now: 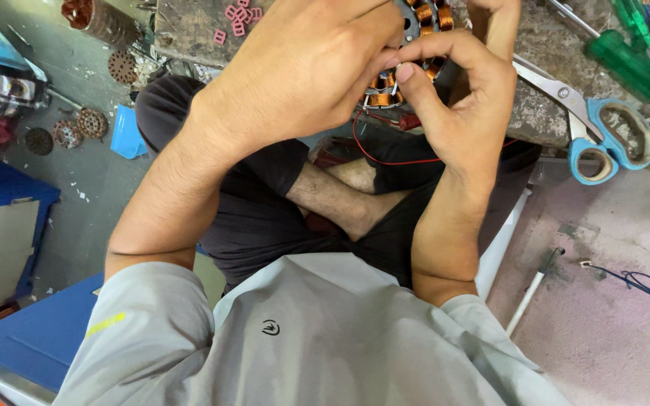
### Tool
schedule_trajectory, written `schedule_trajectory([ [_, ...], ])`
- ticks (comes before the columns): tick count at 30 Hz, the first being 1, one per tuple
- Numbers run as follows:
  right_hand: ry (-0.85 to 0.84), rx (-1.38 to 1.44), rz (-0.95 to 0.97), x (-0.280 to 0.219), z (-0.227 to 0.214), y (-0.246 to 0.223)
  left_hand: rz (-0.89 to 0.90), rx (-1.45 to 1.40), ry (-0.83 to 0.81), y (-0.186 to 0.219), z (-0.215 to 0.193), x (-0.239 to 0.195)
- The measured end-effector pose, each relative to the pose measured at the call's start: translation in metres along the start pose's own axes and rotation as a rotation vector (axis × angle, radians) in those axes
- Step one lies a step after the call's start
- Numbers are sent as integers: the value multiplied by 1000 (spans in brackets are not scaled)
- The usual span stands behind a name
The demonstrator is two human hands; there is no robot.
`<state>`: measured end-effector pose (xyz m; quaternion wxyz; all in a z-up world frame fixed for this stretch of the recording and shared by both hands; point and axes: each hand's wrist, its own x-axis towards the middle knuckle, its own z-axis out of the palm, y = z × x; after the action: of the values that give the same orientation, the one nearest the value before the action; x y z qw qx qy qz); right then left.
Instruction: The person connects colored wires to a stator core by hand, twisting wire ends together and securing them with small red plastic clips.
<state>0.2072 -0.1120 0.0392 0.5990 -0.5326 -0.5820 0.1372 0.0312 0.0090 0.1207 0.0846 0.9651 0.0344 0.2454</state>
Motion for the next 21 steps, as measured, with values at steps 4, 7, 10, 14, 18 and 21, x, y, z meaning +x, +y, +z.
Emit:
schedule_trajectory([
  [4, 25, 101, 73, -1, 3, 3, 13, -22, -14, -2, 1, 0],
  [7, 62, 137, 148, -3, 6, 5, 21, -20, -18, -2, 1, 1],
  [10, 90, 226, 80, -4, 2, 5, 34, -20, -3, -2, 0, 3],
  [14, 288, 413, 150, -12, -9, 1, 44, -36, -15, -2, 0, 4],
  [18, 372, 401, 127, -13, -11, 2, 25, -16, -48, -3, 1, 7],
  [21, 318, 351, 112, -16, -9, 1, 12, 1, -59, -4, 1, 9],
])
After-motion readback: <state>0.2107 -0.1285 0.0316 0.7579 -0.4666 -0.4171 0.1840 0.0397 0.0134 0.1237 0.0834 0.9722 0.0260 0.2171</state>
